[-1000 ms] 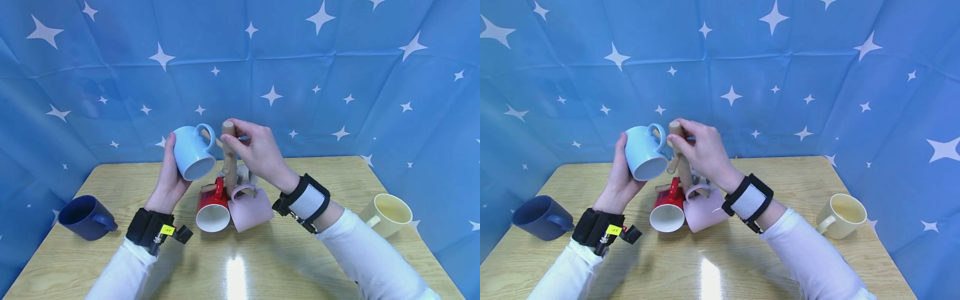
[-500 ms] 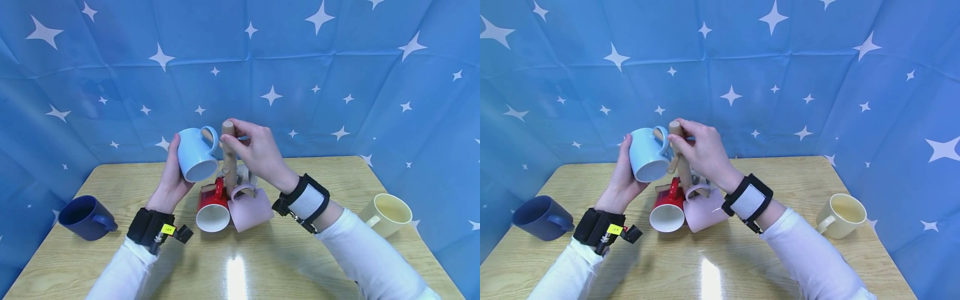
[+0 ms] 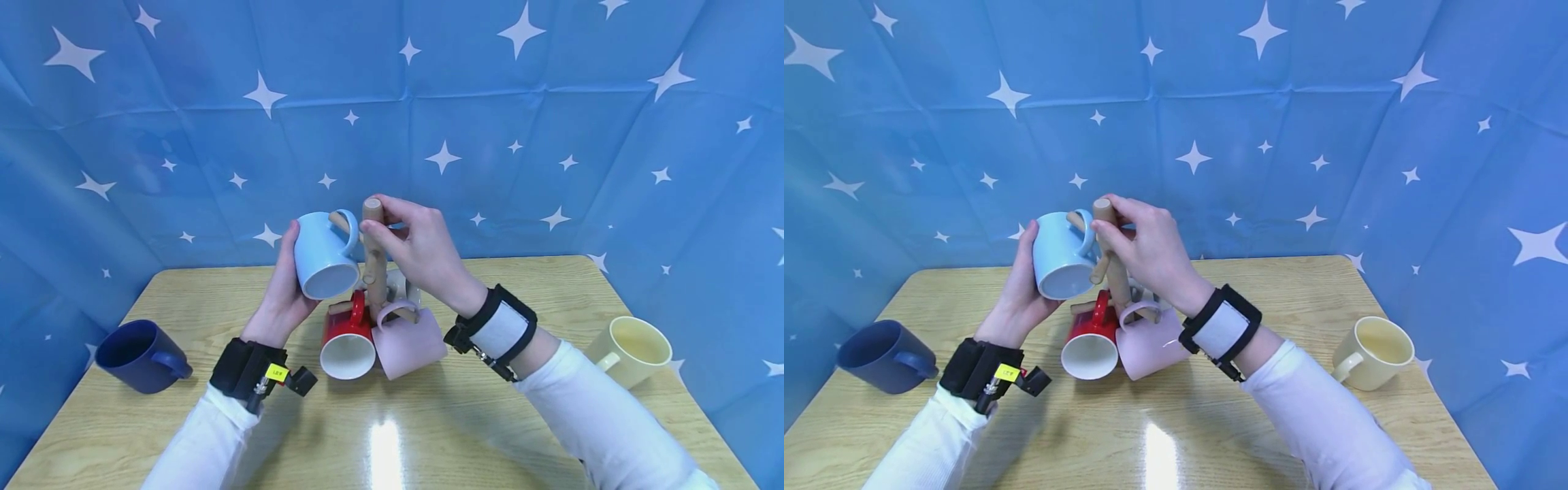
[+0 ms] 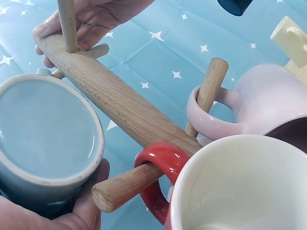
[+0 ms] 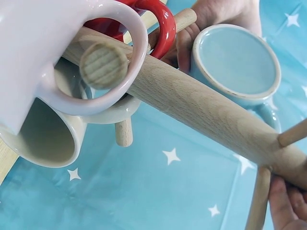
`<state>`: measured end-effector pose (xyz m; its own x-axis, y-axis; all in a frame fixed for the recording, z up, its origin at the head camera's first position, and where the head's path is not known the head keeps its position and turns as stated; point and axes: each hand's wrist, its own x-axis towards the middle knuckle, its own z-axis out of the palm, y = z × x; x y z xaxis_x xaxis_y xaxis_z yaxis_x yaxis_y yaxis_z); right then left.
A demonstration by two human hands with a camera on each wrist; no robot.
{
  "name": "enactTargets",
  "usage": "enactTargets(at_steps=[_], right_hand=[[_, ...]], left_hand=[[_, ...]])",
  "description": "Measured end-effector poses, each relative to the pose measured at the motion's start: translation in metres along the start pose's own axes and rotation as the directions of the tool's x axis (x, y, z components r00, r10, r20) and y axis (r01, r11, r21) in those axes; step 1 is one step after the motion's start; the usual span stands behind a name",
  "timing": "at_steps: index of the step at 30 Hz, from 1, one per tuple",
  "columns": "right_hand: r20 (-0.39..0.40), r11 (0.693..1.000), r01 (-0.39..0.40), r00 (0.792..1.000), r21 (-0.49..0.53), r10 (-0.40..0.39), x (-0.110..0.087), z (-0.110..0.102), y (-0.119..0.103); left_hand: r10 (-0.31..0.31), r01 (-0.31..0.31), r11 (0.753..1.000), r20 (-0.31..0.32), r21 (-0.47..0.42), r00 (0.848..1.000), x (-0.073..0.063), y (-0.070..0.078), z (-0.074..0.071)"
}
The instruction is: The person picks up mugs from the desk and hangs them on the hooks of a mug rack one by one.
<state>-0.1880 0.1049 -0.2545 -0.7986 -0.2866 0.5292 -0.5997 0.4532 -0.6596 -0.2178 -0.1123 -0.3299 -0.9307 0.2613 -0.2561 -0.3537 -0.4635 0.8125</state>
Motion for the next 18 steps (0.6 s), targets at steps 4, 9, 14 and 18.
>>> enactTargets(at_steps=[4, 9, 14, 18], right_hand=[[-0.003, 1.0, 0.005, 1.0, -0.001, -0.005, -0.0002, 0.0002, 0.0006], [-0.008, 1.0, 0.01, 1.0, -0.005, -0.01, -0.0002, 0.0009, 0.0005], [-0.011, 1.0, 0.006, 1.0, -0.005, -0.006, -0.0006, 0.0008, 0.0002], [-0.013, 1.0, 0.009, 1.0, -0.007, -0.009, -0.0004, 0.0009, -0.0001]], left_hand=[[0.004, -0.004, 1.0, -0.003, -0.004, 1.0, 0.001, -0.0006, 0.0008], [0.004, -0.003, 1.0, -0.014, 0.004, 1.0, 0.0023, -0.002, 0.0012], [-0.005, 0.005, 1.0, -0.008, 0.022, 1.0, 0.0029, -0.003, 0.0029], [-0.006, 0.006, 0.999, -0.01, 0.046, 1.0, 0.0035, -0.0036, 0.0041]])
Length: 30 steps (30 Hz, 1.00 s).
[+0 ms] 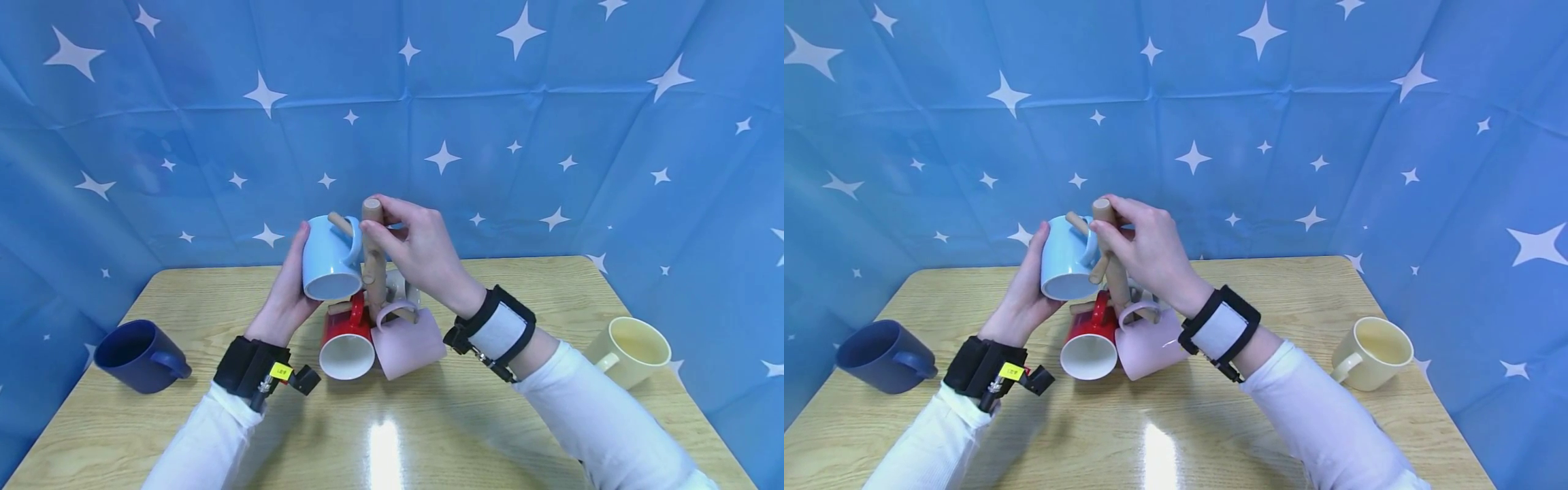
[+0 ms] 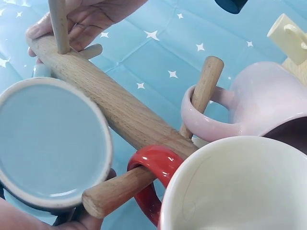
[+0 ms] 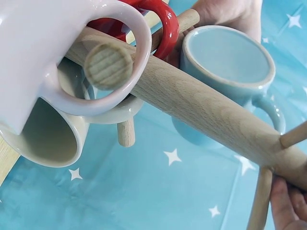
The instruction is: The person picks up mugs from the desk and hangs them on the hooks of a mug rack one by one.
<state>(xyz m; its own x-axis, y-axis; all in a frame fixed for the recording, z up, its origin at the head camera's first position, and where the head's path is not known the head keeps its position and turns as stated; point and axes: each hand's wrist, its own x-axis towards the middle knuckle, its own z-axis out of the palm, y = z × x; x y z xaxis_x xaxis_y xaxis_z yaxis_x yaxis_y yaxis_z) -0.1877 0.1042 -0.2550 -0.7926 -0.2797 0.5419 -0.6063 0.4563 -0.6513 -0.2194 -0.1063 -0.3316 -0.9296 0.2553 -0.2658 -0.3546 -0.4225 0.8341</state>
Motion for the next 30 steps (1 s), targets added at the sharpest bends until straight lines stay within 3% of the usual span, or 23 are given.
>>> enactTargets(at_steps=[18, 30], right_hand=[[0.0, 1.0, 0.005, 1.0, 0.009, -0.005, -0.0004, 0.0011, 0.0001], [-0.008, 1.0, 0.015, 1.0, 0.015, -0.015, -0.0005, 0.0019, 0.0024]], left_hand=[[-0.015, 0.013, 0.997, 0.026, 0.075, 1.0, 0.0041, -0.0016, 0.0004], [0.022, -0.022, 0.992, 0.005, 0.128, 1.0, 0.0056, -0.001, 0.0018]])
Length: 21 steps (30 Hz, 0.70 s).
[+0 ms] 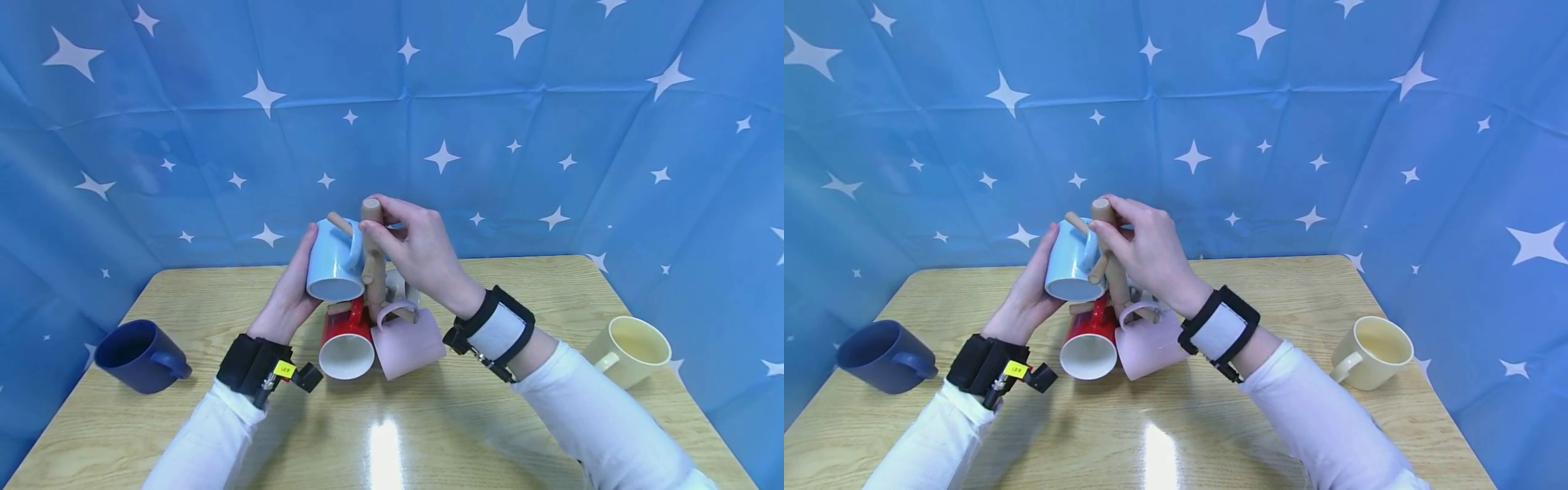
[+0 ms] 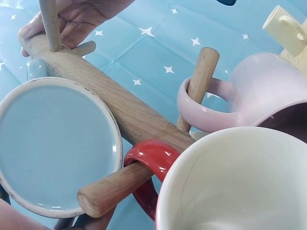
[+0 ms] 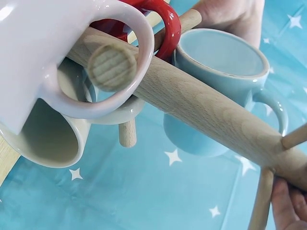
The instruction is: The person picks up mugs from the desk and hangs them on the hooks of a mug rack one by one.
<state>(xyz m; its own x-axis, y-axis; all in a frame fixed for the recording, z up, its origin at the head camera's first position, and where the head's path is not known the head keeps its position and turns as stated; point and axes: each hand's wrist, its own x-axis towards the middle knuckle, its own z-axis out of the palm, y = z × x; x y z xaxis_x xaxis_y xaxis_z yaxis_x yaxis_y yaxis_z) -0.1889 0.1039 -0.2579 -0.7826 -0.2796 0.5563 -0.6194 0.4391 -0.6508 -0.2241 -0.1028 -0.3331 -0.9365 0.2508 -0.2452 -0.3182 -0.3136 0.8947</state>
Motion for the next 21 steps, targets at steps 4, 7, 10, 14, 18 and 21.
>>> enactTargets(at_steps=[4, 7, 10, 14, 18, 21], right_hand=[[-0.001, 1.0, 0.001, 1.0, 0.0, -0.001, -0.0005, -0.0001, 0.0004], [0.001, 1.0, 0.0, 1.0, -0.002, 0.0, -0.0008, 0.0, 0.0003], [0.001, 1.0, -0.001, 1.0, -0.002, 0.001, -0.0012, 0.0002, 0.0003], [0.0, 1.0, -0.001, 1.0, -0.001, 0.001, -0.0014, -0.0001, -0.0001], [0.002, 1.0, -0.004, 1.0, -0.007, 0.004, -0.0012, -0.0008, -0.0009], [0.003, 1.0, -0.009, 1.0, -0.013, 0.009, -0.0013, -0.0011, -0.001]], left_hand=[[0.007, -0.007, 1.0, -0.002, 0.004, 1.0, 0.0002, -0.0006, 0.0004], [0.01, -0.01, 1.0, 0.001, 0.007, 1.0, -0.0009, -0.0008, 0.0006], [0.011, -0.011, 1.0, 0.012, 0.01, 1.0, -0.0016, -0.0007, 0.0009], [0.018, -0.019, 1.0, 0.029, 0.021, 0.999, -0.0024, -0.0004, 0.0011], [0.018, -0.02, 0.999, 0.033, 0.036, 0.999, -0.0018, 0.0005, 0.0017], [0.015, -0.016, 0.999, 0.029, 0.046, 0.999, -0.0013, 0.0011, 0.0019]])
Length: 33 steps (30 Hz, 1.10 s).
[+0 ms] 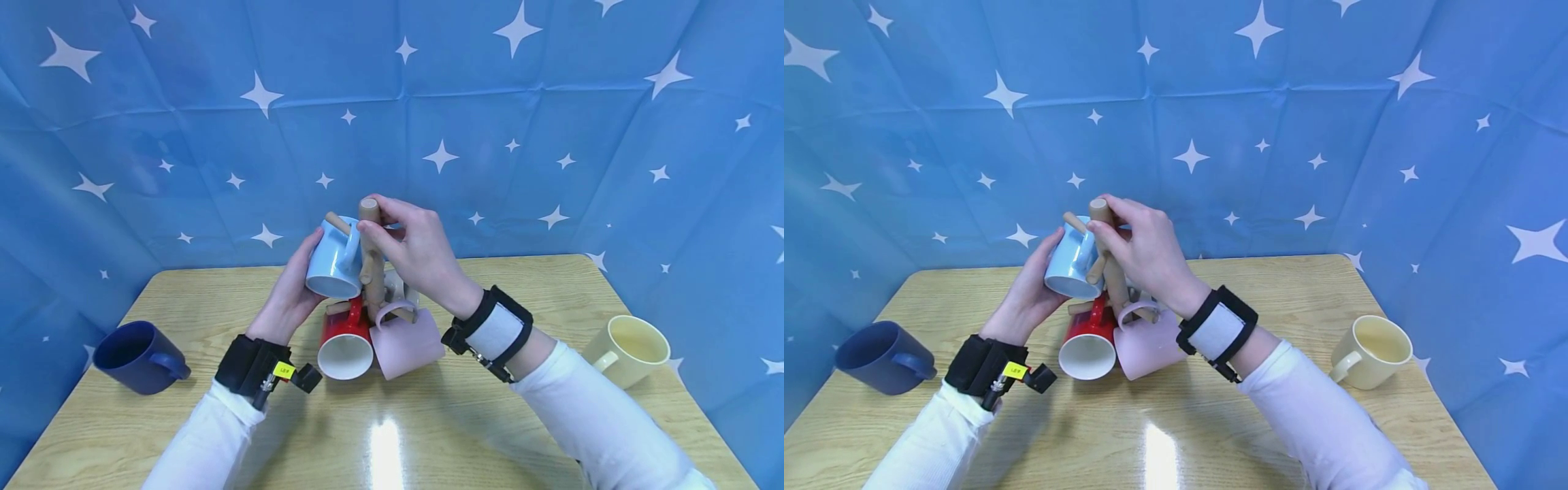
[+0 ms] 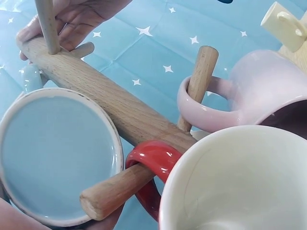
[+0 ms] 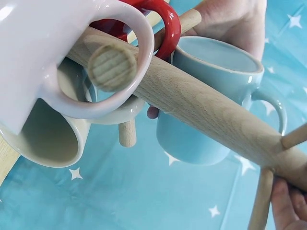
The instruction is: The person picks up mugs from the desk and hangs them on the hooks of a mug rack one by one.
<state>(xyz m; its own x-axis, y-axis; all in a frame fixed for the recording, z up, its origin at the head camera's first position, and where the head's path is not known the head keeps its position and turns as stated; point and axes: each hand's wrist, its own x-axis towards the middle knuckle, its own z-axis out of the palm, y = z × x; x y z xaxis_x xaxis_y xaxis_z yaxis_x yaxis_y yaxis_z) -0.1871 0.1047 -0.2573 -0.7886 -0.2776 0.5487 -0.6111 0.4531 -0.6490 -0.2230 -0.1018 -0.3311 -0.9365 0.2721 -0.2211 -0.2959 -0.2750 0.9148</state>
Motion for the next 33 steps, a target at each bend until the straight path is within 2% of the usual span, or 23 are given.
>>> enactTargets(at_steps=[18, 33], right_hand=[[0.004, 1.0, -0.003, 1.0, 0.004, 0.003, 0.0011, -0.0007, -0.0005], [0.018, 1.0, 0.0, 1.0, 0.005, 0.0, 0.0022, -0.0018, 0.0013]], left_hand=[[0.005, -0.005, 0.999, 0.0, 0.048, 1.0, -0.004, 0.0003, 0.0013], [0.026, -0.026, 0.998, 0.005, 0.052, 1.0, -0.004, 0.0004, -0.0008]])
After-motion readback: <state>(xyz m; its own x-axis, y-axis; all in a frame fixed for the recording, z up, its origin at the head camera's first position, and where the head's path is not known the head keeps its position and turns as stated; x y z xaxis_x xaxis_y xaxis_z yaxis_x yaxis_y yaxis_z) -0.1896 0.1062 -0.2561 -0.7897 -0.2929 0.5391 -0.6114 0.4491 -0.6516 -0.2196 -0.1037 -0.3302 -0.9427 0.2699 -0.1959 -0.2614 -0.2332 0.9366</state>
